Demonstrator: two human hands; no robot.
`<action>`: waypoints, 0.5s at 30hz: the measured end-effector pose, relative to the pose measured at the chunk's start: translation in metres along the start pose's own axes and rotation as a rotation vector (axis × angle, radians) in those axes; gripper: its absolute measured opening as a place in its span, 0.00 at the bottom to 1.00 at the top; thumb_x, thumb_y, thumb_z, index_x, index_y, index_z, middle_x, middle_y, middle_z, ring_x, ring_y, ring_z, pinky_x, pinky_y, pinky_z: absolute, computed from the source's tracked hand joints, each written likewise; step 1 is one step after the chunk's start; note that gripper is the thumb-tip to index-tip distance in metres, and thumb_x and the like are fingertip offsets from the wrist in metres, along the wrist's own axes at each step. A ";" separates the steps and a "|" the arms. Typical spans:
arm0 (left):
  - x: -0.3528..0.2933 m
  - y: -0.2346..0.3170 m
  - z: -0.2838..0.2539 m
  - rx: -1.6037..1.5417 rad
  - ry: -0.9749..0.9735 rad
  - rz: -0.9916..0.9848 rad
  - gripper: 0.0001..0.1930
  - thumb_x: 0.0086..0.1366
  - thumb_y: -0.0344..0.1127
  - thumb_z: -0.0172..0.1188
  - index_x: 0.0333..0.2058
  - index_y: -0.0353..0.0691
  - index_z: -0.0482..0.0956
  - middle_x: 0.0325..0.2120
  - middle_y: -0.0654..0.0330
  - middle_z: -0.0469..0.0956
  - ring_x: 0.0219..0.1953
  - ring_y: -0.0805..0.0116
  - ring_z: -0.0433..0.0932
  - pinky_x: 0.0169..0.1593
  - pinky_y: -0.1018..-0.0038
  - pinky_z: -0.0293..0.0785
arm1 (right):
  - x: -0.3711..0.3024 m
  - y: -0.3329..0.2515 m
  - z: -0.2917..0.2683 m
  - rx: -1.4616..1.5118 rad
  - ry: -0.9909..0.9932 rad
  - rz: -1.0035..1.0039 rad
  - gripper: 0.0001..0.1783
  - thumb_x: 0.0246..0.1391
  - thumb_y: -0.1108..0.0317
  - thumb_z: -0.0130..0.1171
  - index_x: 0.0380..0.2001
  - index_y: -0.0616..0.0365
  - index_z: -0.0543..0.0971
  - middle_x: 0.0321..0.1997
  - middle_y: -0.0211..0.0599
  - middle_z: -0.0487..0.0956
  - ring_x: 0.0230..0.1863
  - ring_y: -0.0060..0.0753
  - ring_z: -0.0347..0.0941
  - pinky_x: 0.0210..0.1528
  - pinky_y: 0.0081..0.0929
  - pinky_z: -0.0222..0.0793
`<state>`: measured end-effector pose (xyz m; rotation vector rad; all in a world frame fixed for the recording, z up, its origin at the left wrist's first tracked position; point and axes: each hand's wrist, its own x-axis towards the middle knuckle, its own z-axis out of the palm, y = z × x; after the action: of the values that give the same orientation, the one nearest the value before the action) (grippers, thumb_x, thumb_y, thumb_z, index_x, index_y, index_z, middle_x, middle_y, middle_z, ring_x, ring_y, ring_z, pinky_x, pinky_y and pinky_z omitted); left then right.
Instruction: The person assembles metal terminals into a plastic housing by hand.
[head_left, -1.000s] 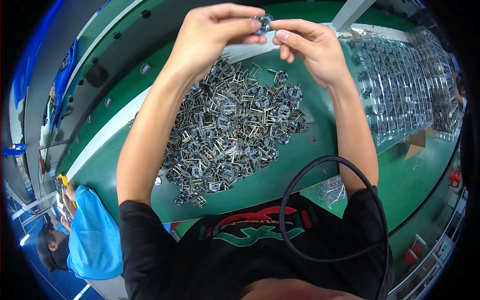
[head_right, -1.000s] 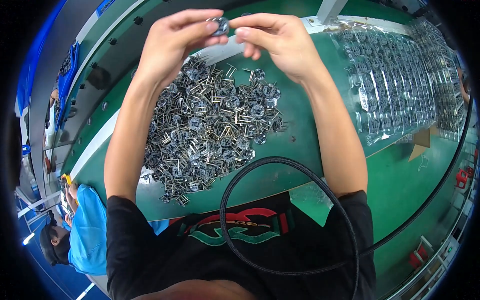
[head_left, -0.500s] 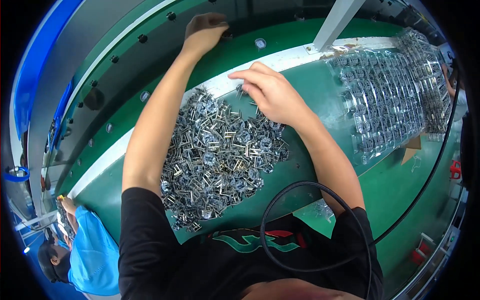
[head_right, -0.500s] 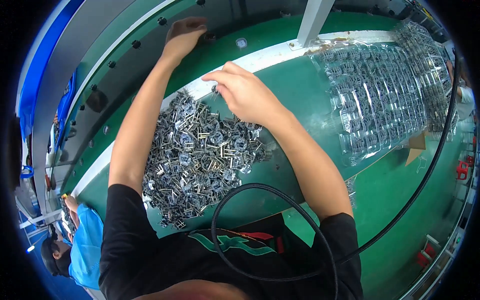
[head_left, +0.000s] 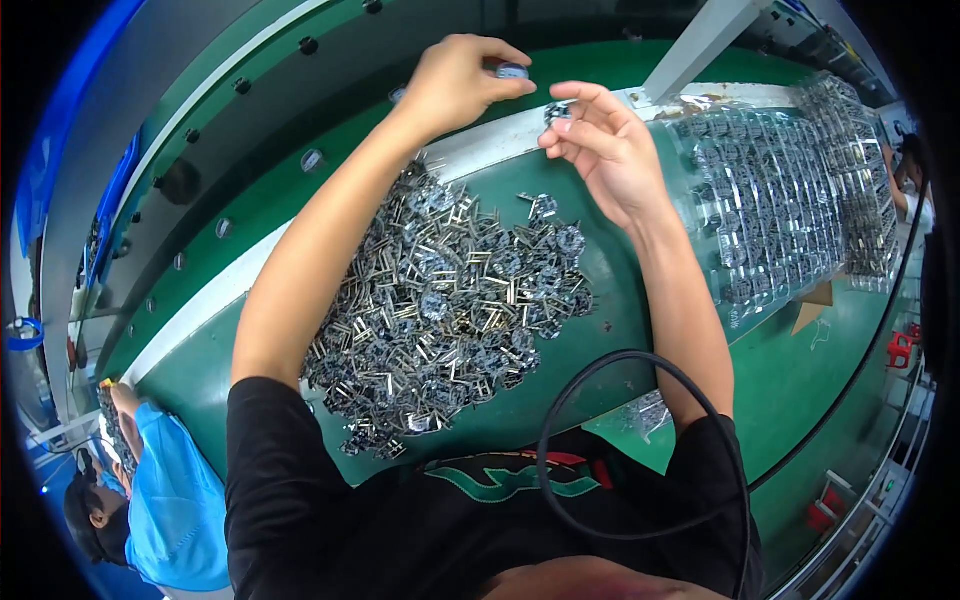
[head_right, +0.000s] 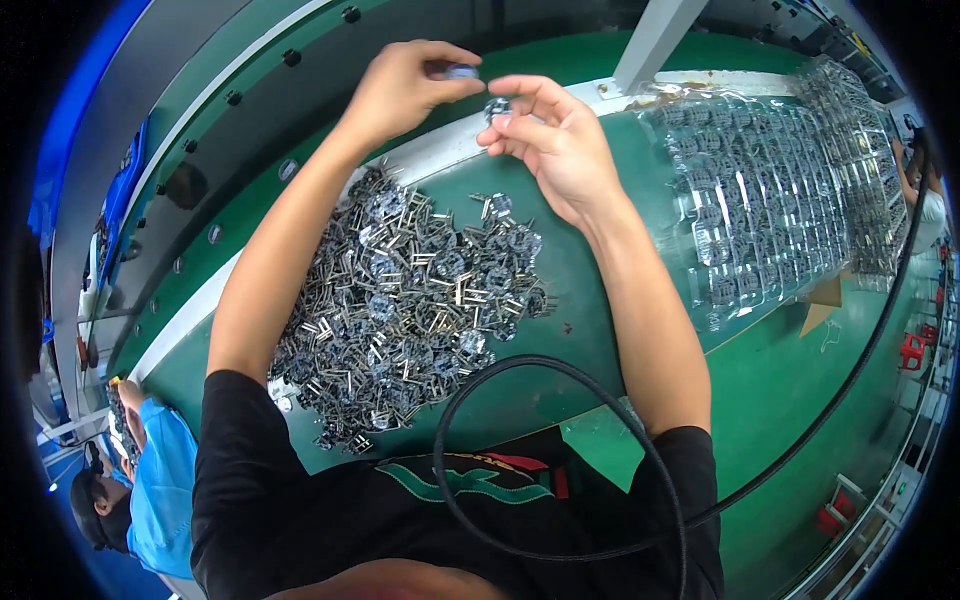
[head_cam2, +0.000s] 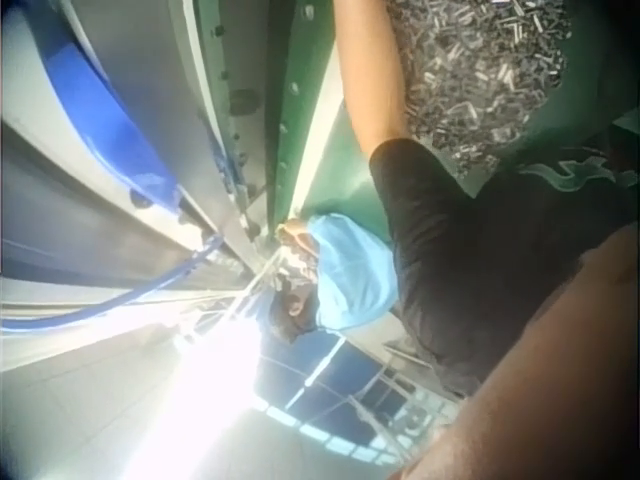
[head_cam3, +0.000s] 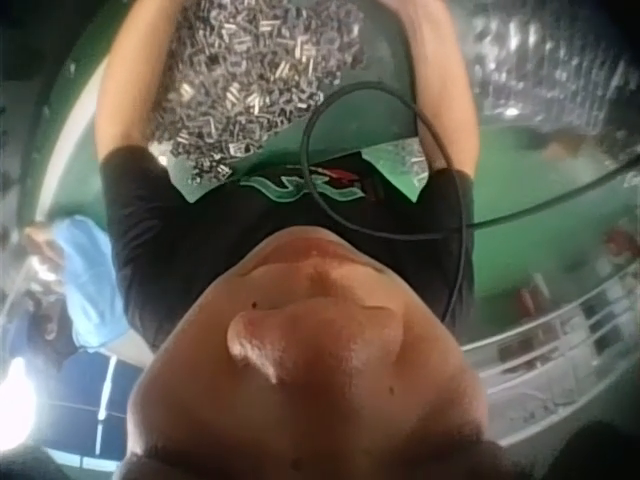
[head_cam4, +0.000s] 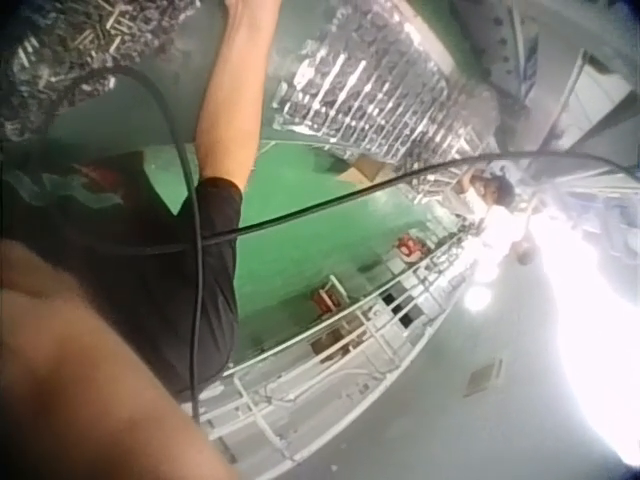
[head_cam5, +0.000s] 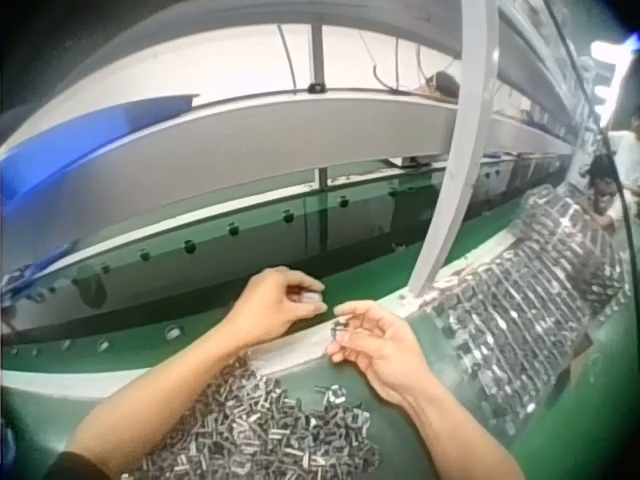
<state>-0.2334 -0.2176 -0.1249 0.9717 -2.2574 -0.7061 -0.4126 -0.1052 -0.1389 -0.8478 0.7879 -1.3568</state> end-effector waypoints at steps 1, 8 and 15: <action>-0.018 0.009 -0.012 -0.156 -0.022 -0.113 0.18 0.55 0.34 0.69 0.45 0.34 0.82 0.34 0.56 0.83 0.34 0.73 0.80 0.43 0.76 0.75 | -0.001 0.000 0.002 0.001 -0.016 -0.001 0.14 0.56 0.80 0.56 0.47 0.68 0.78 0.34 0.37 0.77 0.38 0.32 0.79 0.43 0.27 0.75; -0.113 0.054 -0.041 -0.557 0.011 -0.335 0.22 0.56 0.19 0.66 0.51 0.31 0.77 0.39 0.58 0.81 0.35 0.81 0.78 0.42 0.84 0.76 | -0.022 0.007 0.040 -0.270 -0.110 0.013 0.14 0.57 0.76 0.60 0.47 0.67 0.78 0.34 0.36 0.79 0.34 0.27 0.79 0.34 0.21 0.74; -0.142 0.060 -0.037 -0.475 0.025 -0.340 0.18 0.51 0.28 0.73 0.41 0.34 0.82 0.26 0.62 0.81 0.23 0.84 0.75 0.29 0.84 0.73 | -0.033 0.013 0.056 -0.180 -0.149 0.009 0.10 0.53 0.79 0.65 0.39 0.68 0.80 0.34 0.37 0.80 0.33 0.25 0.78 0.35 0.18 0.74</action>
<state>-0.1548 -0.0817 -0.1019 1.1155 -1.7889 -1.2956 -0.3600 -0.0685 -0.1228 -1.0725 0.8040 -1.2120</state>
